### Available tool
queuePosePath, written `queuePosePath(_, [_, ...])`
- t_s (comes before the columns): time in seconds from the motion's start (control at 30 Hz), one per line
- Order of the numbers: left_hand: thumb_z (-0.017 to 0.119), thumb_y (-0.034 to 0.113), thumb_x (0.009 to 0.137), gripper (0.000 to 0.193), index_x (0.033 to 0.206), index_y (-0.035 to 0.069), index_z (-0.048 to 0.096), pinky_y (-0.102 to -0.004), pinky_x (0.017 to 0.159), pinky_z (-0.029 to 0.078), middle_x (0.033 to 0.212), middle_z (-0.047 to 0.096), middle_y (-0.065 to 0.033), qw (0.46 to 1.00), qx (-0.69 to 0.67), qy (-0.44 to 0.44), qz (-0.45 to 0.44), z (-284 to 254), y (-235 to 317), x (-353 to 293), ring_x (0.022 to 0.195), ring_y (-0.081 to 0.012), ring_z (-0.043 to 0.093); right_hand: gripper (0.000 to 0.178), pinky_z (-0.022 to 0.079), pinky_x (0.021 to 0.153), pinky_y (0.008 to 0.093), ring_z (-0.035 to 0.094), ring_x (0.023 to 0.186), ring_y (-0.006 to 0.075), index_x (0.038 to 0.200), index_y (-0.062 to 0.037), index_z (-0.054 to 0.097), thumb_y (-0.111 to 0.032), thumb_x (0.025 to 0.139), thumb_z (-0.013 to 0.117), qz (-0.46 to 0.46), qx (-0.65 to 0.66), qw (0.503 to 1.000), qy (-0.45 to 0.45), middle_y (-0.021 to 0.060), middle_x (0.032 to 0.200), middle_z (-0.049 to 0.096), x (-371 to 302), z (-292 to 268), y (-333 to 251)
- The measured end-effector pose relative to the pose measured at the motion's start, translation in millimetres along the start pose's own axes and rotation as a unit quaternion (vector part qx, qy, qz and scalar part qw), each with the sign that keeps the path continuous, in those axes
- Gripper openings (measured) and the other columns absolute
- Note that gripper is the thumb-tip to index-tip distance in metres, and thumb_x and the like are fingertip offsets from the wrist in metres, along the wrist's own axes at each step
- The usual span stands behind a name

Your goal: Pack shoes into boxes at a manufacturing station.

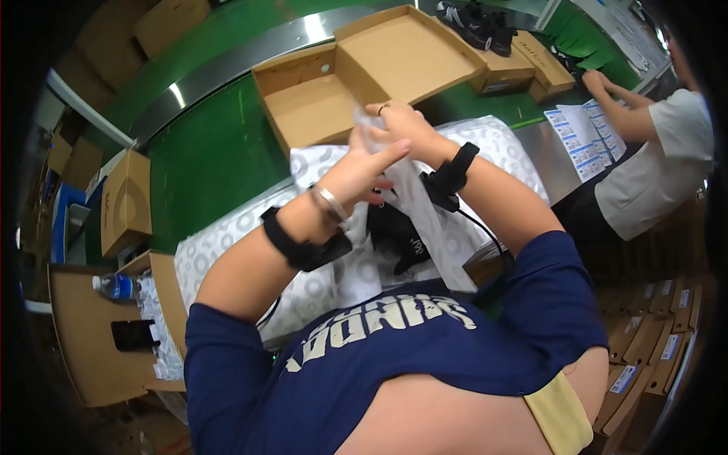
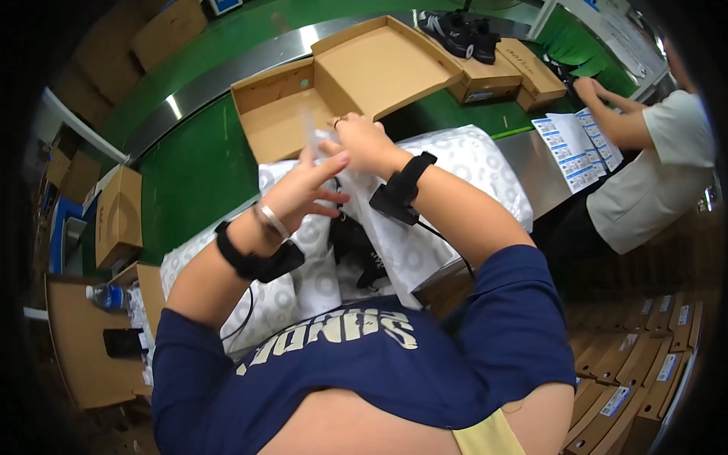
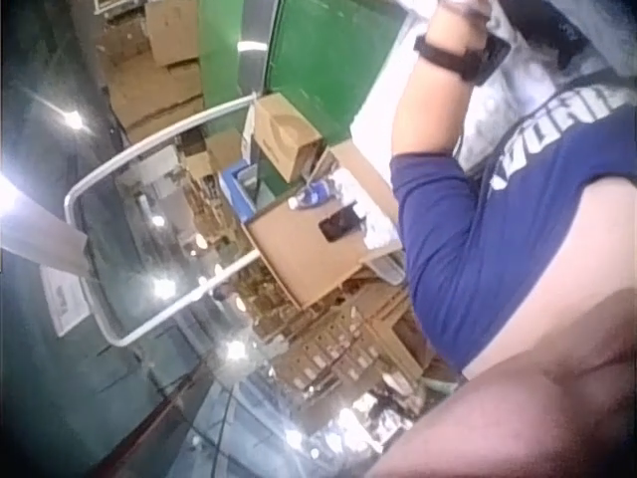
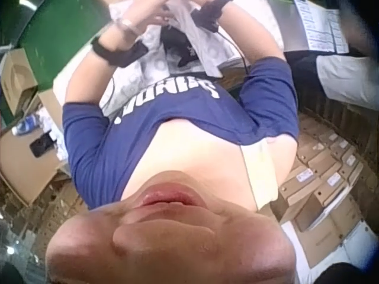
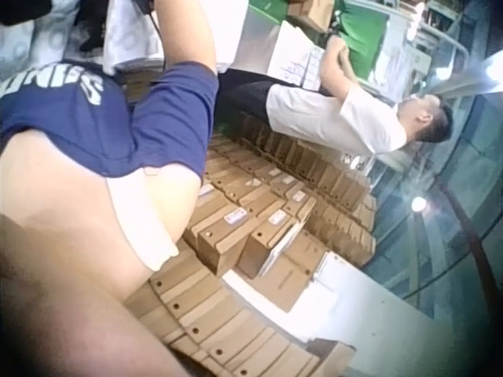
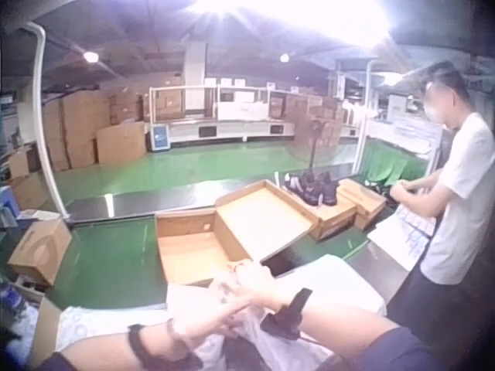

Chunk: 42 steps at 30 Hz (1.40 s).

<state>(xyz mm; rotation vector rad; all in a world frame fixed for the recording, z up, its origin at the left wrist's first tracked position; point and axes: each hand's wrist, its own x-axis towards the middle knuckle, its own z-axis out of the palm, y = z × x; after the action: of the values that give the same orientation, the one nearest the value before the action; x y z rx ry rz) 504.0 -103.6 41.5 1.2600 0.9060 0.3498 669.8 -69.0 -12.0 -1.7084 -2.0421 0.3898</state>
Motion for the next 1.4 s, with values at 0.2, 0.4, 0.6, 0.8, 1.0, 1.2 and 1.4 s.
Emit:
queuePosePath(0.2, [0.053,0.047,0.077,0.074,0.129,0.008,0.017,-0.04,0.065,0.05,0.101,0.049,-0.0148,0.987,-0.107,0.117,-0.022,-9,-19,-4,0.085,-0.0242,0.057,0.047,0.039,0.081,0.0428,0.054,0.095,0.0314,0.106,-0.0039,0.057,-0.036,0.072,0.058,-0.005,-0.035,0.997,0.073,0.0174,0.1,0.057,-27,-9,-17])
queuePosePath(0.4, [0.059,0.012,0.072,0.057,0.122,0.004,0.032,-0.0305,0.064,0.049,0.101,0.054,-0.0093,0.984,-0.054,0.161,0.053,-24,-33,-22,0.086,-0.0162,0.057,0.044,0.04,0.084,0.0376,0.053,0.096,0.0313,0.104,-0.0047,0.058,-0.036,0.073,0.059,-0.041,0.002,0.999,-0.024,0.0185,0.1,0.057,-53,-15,-52])
queuePosePath(0.6, [0.052,-0.005,0.067,0.079,0.133,0.001,0.01,-0.0231,0.061,0.046,0.095,0.054,-0.015,0.949,0.026,0.279,0.142,-92,-102,-43,0.078,-0.0153,0.057,0.079,0.042,0.082,0.0324,0.053,0.095,0.0268,0.129,0.0014,0.03,-0.035,0.07,0.068,0.175,0.125,0.965,-0.149,0.0242,0.112,0.048,-89,-20,31])
queuePosePath(0.8, [0.064,0.016,0.069,0.082,0.135,0.007,0.017,-0.0385,0.099,0.025,0.125,0.034,-0.0233,0.929,0.249,0.24,0.133,-52,-142,-70,0.118,-0.0314,0.032,0.085,0.034,0.093,0.0289,0.045,0.106,0.0214,0.129,0.0026,0.024,-0.021,0.064,0.073,0.167,0.424,0.863,-0.217,0.0139,0.115,0.047,-141,23,29])
queuePosePath(1.0, [0.064,0.016,0.068,0.079,0.133,0.007,0.021,-0.0372,0.1,0.025,0.124,0.036,-0.0217,0.934,0.099,0.247,0.24,-37,-149,-76,0.118,-0.0303,0.033,0.081,0.033,0.093,0.0293,0.043,0.109,0.0193,0.127,0.0016,0.028,-0.011,0.06,0.071,0.133,0.482,0.859,-0.112,0.0108,0.119,0.045,-146,23,0])
queuePosePath(1.2, [0.05,0.009,0.073,0.07,0.135,0.009,0.017,-0.0323,0.087,0.042,0.123,0.039,-0.0168,0.967,-0.1,0.125,0.201,-105,-22,-33,0.105,-0.0231,0.047,0.069,0.04,0.087,0.0286,0.05,0.101,0.0162,0.124,0.0015,0.034,-0.012,0.066,0.068,0.09,0.542,0.822,-0.149,0.0083,0.113,0.051,-40,-60,-35])
queuePosePath(1.4, [0.054,0.031,0.074,0.064,0.132,0.02,0.028,-0.0418,0.089,0.038,0.128,0.036,-0.0168,0.917,0.224,0.329,-0.019,-189,-31,83,0.112,-0.0321,0.041,0.048,0.048,0.073,0.031,0.06,0.082,0.0221,0.112,0.007,0.044,-0.018,0.075,0.062,0.097,0.332,0.933,-0.1,0.016,0.096,0.06,87,1,10])
